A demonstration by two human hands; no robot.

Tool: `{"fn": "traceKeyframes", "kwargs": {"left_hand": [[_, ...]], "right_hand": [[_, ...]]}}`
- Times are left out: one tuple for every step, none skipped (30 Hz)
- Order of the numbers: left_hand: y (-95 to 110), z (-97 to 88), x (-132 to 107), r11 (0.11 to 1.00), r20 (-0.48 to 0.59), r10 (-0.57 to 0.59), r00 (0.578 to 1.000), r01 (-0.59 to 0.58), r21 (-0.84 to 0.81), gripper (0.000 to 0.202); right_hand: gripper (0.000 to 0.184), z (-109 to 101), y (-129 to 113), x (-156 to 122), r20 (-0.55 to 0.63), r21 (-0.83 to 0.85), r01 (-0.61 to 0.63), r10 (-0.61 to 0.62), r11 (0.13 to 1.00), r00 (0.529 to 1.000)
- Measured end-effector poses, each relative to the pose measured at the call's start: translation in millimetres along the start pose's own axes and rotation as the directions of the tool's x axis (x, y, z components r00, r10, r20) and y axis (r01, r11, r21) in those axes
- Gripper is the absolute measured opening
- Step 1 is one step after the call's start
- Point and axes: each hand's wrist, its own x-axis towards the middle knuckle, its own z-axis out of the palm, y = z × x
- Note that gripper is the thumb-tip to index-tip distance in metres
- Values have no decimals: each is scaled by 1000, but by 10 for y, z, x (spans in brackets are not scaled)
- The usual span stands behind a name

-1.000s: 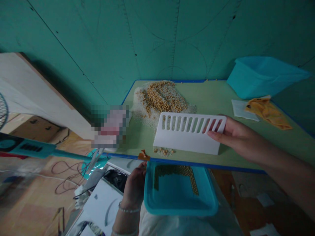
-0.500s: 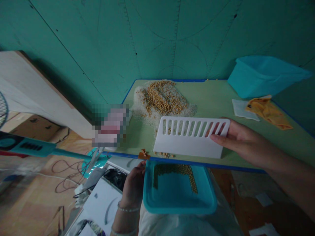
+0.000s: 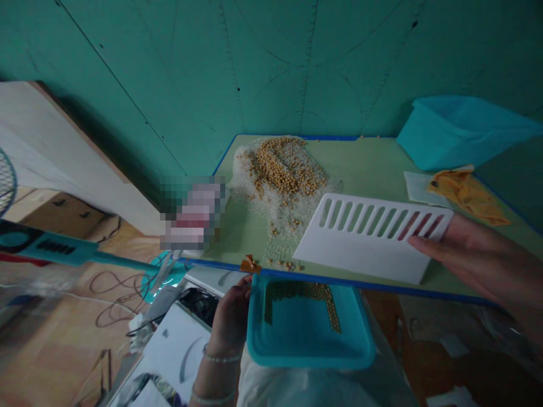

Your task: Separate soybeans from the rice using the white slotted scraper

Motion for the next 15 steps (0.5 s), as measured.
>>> {"fn": "traceKeyframes", "kwargs": {"left_hand": [[-3,6,2,1000,-6,-19,1000,19,-23,20],[-6,13,4,999,-8,-34,999,34,-43,20],[-9,22,5,999,-3,-31,1000,31,-44,19],[-10,30,6,999,3,-22,1000,22,-43,19],[-11,36,7,999,8,-14,1000,14,-39,18],[-11,40,7,999,11,-10,1000,10,-33,18],[-9,40,6,1000,13,-8,1000,9,-29,18],[-6,36,4,1000,16,-11,1000,11,-27,18],[-4,30,3,999,17,-12,1000,12,-31,18],[-1,22,2,999,17,-12,1000,12,-33,18],[1,13,2,999,13,-7,1000,7,-35,18],[2,5,3,999,9,1,1000,0,-34,18],[0,-1,4,1000,7,7,1000,-7,-29,17],[-3,-5,5,1000,7,10,1000,-10,-23,17],[-8,-7,5,1000,10,9,1000,-9,-17,16]], "right_hand": [[42,-24,14,-14,-21,-5,-3,2,1000,1000],[41,-41,26,-28,-33,-11,-1,0,1000,999],[41,-52,35,-42,-33,-18,4,-5,1000,999],[40,-57,42,-56,-25,-26,7,-8,1000,1000],[38,-58,44,-69,-8,-32,5,-5,999,1000],[36,-57,43,-83,11,-38,-3,3,999,1000],[33,-55,40,-95,26,-44,-15,16,999,1000],[30,-52,35,-105,33,-48,-28,29,998,999],[28,-51,32,-113,33,-52,-36,38,998,999],[27,-51,31,-118,35,-56,-41,43,998,998],[28,-51,32,-119,35,-56,-36,38,998,999],[29,-49,36,-117,35,-55,-28,30,998,999],[30,-46,41,-114,36,-52,-20,22,998,999],[31,-39,45,-111,34,-47,-13,15,999,999],[31,-28,46,-109,33,-43,-13,14,999,999]]}}
